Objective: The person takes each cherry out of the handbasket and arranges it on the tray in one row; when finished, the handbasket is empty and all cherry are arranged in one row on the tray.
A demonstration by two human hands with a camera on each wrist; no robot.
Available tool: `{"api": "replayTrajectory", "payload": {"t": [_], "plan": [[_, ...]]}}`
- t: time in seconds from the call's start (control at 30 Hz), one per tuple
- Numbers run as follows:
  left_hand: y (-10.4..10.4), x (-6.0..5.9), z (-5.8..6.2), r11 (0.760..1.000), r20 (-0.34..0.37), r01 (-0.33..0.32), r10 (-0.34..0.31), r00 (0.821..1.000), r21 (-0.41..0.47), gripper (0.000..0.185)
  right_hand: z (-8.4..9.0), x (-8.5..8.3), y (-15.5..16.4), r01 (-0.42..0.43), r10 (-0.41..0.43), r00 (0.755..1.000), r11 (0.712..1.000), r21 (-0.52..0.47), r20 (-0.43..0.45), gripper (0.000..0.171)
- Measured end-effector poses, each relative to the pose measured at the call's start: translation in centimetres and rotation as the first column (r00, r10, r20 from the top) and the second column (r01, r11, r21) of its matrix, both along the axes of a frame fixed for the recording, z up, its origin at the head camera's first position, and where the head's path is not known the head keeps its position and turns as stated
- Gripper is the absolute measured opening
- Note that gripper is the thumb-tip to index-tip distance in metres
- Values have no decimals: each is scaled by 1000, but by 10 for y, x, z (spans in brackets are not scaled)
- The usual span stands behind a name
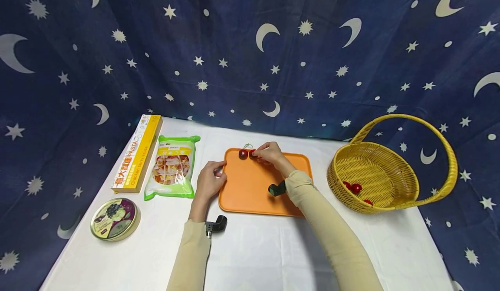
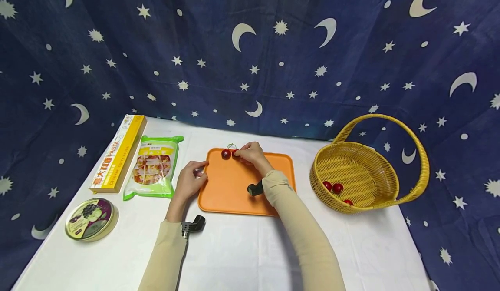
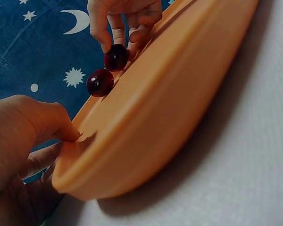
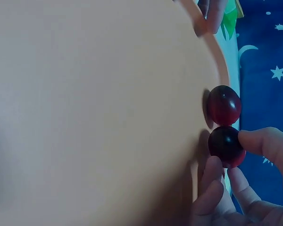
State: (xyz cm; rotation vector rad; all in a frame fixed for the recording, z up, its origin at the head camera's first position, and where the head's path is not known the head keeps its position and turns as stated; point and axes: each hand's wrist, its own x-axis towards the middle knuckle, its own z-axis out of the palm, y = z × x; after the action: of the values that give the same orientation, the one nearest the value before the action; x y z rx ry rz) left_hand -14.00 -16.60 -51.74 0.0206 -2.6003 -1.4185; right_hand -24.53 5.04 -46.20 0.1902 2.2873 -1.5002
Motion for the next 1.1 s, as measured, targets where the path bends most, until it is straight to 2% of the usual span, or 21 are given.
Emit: {"api": "replayTrajectory", "payload": {"t": [0.6, 1.1], "plan": [[-1, 0, 0, 1000, 0, 1, -1, 1000, -1, 46, -1, 1, -2, -3, 3, 1000, 1000, 0, 22, 20], [-1, 0, 1, 1000, -16, 8, -8, 1000, 0, 45, 9, 4, 14, 21, -21, 1000, 999, 27, 10, 24]]}}
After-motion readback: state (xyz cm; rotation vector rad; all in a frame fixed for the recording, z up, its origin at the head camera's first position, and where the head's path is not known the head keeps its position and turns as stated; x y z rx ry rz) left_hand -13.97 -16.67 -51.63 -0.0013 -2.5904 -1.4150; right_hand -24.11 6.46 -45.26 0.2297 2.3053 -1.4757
